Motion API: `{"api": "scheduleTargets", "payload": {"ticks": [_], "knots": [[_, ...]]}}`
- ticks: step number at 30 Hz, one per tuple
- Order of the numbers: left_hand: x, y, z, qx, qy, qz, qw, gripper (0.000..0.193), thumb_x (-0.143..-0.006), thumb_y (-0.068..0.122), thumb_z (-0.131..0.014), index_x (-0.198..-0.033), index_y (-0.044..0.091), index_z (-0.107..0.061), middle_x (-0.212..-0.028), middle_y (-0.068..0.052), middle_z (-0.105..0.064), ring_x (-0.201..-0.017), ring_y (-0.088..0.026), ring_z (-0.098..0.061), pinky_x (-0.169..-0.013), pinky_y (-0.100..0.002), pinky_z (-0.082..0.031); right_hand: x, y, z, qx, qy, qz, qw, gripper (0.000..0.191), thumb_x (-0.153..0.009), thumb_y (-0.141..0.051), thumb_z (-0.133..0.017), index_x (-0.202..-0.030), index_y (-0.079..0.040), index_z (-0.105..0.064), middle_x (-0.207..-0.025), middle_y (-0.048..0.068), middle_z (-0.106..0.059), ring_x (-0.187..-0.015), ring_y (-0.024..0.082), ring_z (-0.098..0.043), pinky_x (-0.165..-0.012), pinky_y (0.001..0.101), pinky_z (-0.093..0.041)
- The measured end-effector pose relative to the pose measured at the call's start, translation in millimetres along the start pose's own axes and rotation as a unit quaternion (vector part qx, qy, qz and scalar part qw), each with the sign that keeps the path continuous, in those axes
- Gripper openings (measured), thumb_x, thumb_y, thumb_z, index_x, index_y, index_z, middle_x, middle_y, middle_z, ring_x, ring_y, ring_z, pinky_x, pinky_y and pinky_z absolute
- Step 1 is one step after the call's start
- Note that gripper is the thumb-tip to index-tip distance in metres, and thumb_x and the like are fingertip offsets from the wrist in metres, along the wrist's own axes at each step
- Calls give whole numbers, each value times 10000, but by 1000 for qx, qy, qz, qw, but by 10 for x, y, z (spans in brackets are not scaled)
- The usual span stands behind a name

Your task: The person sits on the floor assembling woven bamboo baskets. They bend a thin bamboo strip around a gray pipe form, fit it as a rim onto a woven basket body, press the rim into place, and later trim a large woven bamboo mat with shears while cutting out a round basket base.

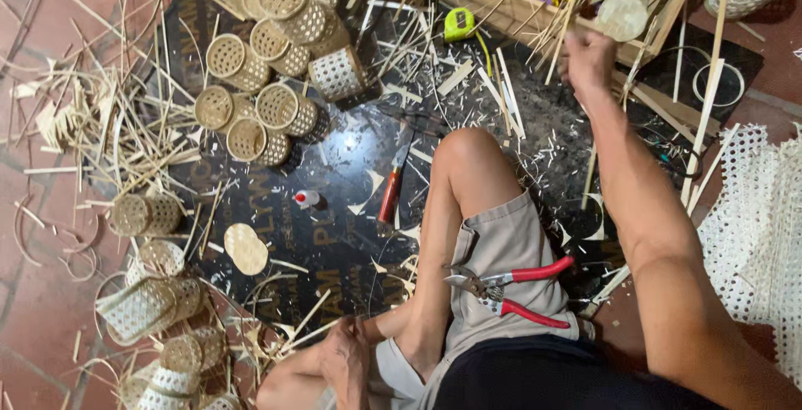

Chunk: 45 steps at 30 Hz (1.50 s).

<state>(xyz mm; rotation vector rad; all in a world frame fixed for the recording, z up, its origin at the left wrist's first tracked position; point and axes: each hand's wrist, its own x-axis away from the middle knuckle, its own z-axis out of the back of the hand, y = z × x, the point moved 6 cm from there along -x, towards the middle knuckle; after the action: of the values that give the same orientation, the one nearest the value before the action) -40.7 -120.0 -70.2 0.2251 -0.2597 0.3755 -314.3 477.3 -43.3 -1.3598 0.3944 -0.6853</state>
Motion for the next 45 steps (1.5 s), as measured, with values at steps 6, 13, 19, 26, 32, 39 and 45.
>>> {"api": "scheduleTargets", "payload": {"ticks": [6,13,19,26,32,39,45], "knots": [[-99,23,-22,-14,-48,19,999,283,-893,369,-620,-935,113,-732,-937,-168,-748,-903,-383,-714,-773,-463,-556,598,92,203,227,-94,100,964,316,-1093,-267,-557,-1183,-14,-722,-744,108,-684,-593,142,-625,-489,310,-502],[-154,177,-126,-41,-52,3,998,337,-924,407,-571,-862,99,-693,-907,-182,-741,-891,-413,-702,-762,-525,-530,2841,-105,-133,314,-345,407,785,216,-858,-209,-744,-991,-40,-727,-985,100,-696,-901,287,-682,-751,419,-556],[-151,451,0,60,18,-45,997,267,-878,332,-597,-824,80,-670,-814,-182,-710,-807,-420,-691,-690,-552,-523,3457,85,-458,494,-395,352,690,703,-655,-325,-833,-1309,-166,-630,-1165,119,-601,-1064,320,-577,-783,506,-444],[-97,610,1,96,76,-43,992,215,-838,275,-658,-799,64,-671,-788,-181,-696,-771,-411,-677,-666,-554,-519,3136,246,-299,456,-354,374,726,679,-704,-193,-791,-1337,-59,-588,-1042,123,-655,-1008,330,-630,-862,509,-465],[-108,637,-46,143,179,-87,970,151,-850,205,-669,-781,72,-648,-763,-157,-671,-746,-377,-670,-664,-529,-512,2599,-181,-91,319,-343,339,816,592,-846,-179,-827,-1378,-20,-624,-1080,171,-688,-933,332,-686,-859,446,-549],[-86,640,49,180,190,-88,961,129,-849,183,-687,-782,83,-642,-769,-130,-671,-741,-360,-666,-670,-511,-508,1528,-1291,-807,309,-303,624,651,451,-933,-52,-845,-1337,-1,-651,-1184,203,-701,-1010,391,-680,-910,463,-541],[24,593,144,170,194,-38,965,151,-850,216,-731,-785,97,-665,-758,-119,-673,-737,-348,-667,-664,-506,-497,917,-1019,-2136,350,-422,495,674,468,-875,-93,-795,-1317,4,-674,-1138,231,-713,-1090,383,-691,-937,447,-552]]}}
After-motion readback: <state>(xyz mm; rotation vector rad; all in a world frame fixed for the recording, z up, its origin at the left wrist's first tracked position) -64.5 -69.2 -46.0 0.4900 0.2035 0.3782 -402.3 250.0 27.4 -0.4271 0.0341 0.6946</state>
